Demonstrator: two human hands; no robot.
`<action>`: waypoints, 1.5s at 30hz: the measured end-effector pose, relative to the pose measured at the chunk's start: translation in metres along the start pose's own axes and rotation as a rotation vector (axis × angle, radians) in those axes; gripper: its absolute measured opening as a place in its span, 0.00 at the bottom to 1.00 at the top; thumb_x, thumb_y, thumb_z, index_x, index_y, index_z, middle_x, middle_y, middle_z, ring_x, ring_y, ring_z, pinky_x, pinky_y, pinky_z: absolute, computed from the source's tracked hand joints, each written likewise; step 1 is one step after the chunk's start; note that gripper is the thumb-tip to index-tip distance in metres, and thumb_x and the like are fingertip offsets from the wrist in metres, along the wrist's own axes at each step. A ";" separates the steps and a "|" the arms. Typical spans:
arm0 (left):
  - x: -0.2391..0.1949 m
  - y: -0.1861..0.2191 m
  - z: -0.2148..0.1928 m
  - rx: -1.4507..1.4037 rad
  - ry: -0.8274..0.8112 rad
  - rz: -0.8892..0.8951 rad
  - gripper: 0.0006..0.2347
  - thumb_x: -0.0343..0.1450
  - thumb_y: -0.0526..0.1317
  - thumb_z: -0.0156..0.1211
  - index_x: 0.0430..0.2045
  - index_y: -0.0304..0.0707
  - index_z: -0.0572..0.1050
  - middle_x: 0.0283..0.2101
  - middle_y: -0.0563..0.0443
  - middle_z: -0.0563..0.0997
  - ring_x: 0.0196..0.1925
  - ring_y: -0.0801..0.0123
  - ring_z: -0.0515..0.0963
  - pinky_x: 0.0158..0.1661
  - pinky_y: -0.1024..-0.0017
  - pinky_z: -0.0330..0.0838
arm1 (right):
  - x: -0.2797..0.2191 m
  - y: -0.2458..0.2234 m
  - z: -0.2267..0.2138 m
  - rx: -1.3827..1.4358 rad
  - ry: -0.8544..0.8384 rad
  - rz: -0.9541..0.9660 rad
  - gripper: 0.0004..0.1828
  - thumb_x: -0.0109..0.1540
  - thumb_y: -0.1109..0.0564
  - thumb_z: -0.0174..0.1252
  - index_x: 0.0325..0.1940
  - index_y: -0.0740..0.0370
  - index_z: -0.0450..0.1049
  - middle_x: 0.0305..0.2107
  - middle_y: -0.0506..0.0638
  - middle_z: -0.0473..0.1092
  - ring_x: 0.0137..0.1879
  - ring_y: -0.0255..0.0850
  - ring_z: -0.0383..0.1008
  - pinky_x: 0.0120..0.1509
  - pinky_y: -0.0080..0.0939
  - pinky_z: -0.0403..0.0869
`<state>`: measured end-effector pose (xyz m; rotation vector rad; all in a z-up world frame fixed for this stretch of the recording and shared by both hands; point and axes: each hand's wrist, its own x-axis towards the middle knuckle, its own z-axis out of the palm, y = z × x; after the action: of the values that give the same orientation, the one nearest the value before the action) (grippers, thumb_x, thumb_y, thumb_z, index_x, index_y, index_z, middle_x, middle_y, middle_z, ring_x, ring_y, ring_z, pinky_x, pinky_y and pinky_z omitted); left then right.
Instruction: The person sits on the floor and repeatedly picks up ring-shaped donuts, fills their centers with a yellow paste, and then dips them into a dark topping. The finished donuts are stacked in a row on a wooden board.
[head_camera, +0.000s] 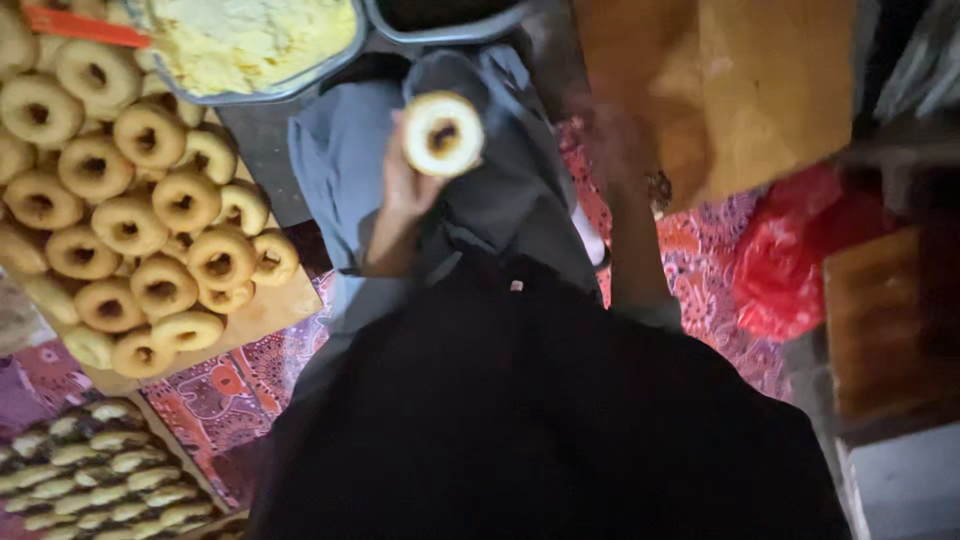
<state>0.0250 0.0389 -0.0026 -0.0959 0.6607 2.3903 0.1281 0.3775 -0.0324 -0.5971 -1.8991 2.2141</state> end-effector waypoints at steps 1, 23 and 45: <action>0.007 -0.008 0.003 0.064 0.016 0.020 0.29 0.82 0.60 0.45 0.64 0.29 0.69 0.61 0.36 0.78 0.63 0.49 0.78 0.64 0.47 0.74 | 0.014 -0.013 0.030 0.120 -0.240 0.092 0.29 0.67 0.51 0.59 0.71 0.62 0.64 0.61 0.55 0.71 0.65 0.45 0.72 0.70 0.48 0.71; 0.004 0.049 -0.046 -0.248 -0.040 0.025 0.17 0.81 0.55 0.46 0.62 0.56 0.65 0.69 0.35 0.70 0.70 0.44 0.71 0.67 0.43 0.67 | 0.249 -0.015 0.172 -0.803 -0.472 -0.290 0.22 0.57 0.59 0.67 0.55 0.65 0.77 0.47 0.57 0.77 0.53 0.49 0.78 0.59 0.50 0.76; -0.012 0.051 -0.036 -0.126 -0.066 0.052 0.18 0.79 0.58 0.48 0.61 0.59 0.70 0.67 0.42 0.74 0.67 0.52 0.75 0.67 0.46 0.68 | -0.050 -0.059 -0.116 0.698 0.003 0.293 0.28 0.58 0.57 0.57 0.63 0.62 0.68 0.57 0.56 0.71 0.66 0.52 0.71 0.71 0.65 0.68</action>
<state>0.0002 -0.0196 -0.0091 -0.0538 0.4872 2.4729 0.2124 0.4744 0.0215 -0.7657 -0.9481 2.8105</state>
